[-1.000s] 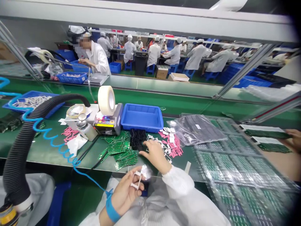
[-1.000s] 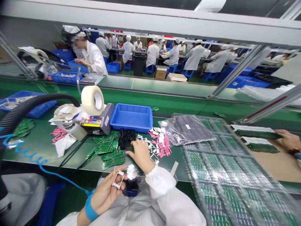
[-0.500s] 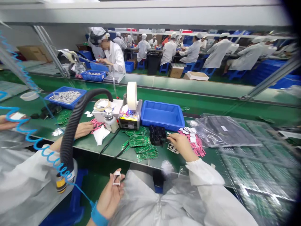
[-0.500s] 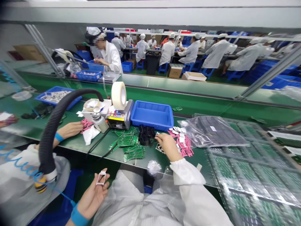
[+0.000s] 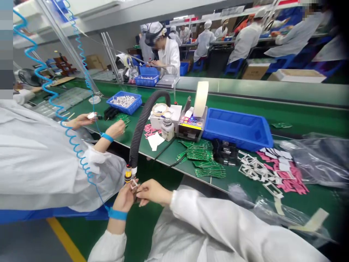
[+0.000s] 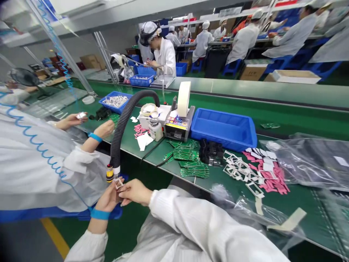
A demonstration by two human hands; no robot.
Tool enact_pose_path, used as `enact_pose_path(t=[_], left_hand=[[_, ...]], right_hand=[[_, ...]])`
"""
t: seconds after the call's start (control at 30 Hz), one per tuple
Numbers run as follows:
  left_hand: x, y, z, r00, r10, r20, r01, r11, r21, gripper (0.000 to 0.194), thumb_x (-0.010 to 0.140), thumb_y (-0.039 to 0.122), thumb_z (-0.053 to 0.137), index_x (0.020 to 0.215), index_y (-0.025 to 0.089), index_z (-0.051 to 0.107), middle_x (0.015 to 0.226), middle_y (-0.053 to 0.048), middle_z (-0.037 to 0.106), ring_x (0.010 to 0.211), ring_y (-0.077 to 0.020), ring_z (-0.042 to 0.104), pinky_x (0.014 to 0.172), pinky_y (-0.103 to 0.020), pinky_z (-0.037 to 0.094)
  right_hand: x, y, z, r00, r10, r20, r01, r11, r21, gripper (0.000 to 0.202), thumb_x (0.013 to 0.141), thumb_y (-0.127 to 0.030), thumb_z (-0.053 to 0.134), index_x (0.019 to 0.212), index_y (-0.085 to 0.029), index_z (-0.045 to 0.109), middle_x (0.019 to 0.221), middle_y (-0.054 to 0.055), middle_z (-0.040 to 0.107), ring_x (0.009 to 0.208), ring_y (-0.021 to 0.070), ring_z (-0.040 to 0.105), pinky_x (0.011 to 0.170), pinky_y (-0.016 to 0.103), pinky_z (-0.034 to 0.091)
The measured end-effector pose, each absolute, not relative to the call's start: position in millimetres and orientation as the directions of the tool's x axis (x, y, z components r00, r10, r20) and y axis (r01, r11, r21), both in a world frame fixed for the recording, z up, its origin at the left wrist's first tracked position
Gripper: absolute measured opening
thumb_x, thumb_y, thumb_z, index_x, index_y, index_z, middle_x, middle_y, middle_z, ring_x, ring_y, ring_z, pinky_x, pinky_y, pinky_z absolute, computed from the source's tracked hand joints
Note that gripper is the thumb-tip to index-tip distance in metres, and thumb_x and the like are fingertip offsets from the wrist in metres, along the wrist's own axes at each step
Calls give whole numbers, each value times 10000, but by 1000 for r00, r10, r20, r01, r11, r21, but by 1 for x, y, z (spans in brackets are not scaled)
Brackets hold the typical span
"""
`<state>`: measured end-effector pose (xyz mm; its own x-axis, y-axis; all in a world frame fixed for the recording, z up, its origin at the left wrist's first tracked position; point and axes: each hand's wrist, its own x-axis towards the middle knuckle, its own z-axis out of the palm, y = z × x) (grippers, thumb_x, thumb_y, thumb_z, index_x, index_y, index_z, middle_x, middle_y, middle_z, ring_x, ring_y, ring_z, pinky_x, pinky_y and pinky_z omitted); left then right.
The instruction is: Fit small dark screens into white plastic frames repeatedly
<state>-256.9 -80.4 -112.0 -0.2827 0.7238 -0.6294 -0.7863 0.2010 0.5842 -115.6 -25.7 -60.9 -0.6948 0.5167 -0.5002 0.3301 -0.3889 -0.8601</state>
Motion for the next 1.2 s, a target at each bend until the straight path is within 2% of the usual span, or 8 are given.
enact_pose_path(t=[0.17, 0.4, 0.47, 0.53, 0.67, 0.87, 1.0, 1.2], left_hand=[[-272, -86, -109, -377, 725, -577, -710, 174, 683, 275, 614, 32, 731, 871, 111, 671, 705, -17, 718, 596, -115, 645, 597, -196, 491], [-237, -71, -110, -249, 780, -574, -799, 170, 577, 124, 843, 235, 550, 855, 185, 663, 688, -12, 691, 661, -116, 646, 663, -220, 516], [-207, -78, -104, -123, 809, -575, -821, 243, 517, 166, 813, 324, 594, 823, 179, 672, 730, -36, 700, 696, -141, 656, 699, -259, 527], [-176, -88, -91, 13, 833, -553, -825, 322, 464, 269, 663, 403, 734, 785, 167, 687, 825, -73, 715, 796, -209, 668, 753, -331, 532], [-130, -94, -46, 435, 855, -281, -771, 515, 375, 386, 513, 508, 789, 672, 167, 704, 982, -107, 695, 1012, -317, 615, 944, -478, 436], [-99, -72, 1, 598, 783, -171, -591, 575, 566, 388, 556, 489, 772, 753, 156, 747, 1050, -132, 656, 1019, -324, 595, 990, -483, 371], [-85, -67, 3, 633, 750, -190, -547, 608, 576, 405, 537, 526, 764, 720, 165, 750, 1060, -143, 651, 1058, -352, 561, 967, -488, 377], [-75, -62, 6, 604, 776, -182, -391, 488, 781, 331, 610, 473, 738, 765, 183, 769, 1178, -152, 608, 1078, -351, 544, 978, -476, 350]], right_hand=[[-164, -25, -77, -628, 508, -589, 279, -560, -780, 255, 901, -317, 529, 1076, -135, 563, 1003, 49, 610, 812, 136, 612, 690, 310, 534], [-95, -47, -19, -607, 637, -475, 51, -565, -824, 80, 821, -209, 605, 848, -137, 626, 630, -44, 562, 481, 34, 445, 484, 178, 374], [-57, -51, 0, -564, 742, -363, -16, -449, -893, 137, 752, -178, 656, 888, -175, 644, 637, -46, 588, 540, 55, 494, 544, 194, 397], [-18, -53, 13, -440, 887, -143, 23, -148, -989, 139, 722, -176, 661, 860, -195, 668, 666, -22, 618, 616, 96, 540, 603, 233, 428], [39, -61, 18, -254, 946, 200, 253, 265, -931, 99, 758, -188, 626, 820, -224, 692, 715, 20, 645, 703, 150, 565, 640, 284, 465], [72, -67, 22, -236, 906, 351, 403, 420, -813, 160, 837, -179, 568, 914, -272, 672, 675, -9, 670, 601, 138, 530, 577, 289, 436], [85, -64, 29, -244, 876, 417, 480, 482, -733, 134, 841, -176, 559, 911, -260, 635, 799, 12, 667, 718, 158, 590, 662, 323, 449], [106, -62, 35, -182, 818, 546, 651, 517, -556, 91, 832, -156, 555, 783, -233, 557, 686, -9, 526, 659, 149, 511, 809, 410, 369]])
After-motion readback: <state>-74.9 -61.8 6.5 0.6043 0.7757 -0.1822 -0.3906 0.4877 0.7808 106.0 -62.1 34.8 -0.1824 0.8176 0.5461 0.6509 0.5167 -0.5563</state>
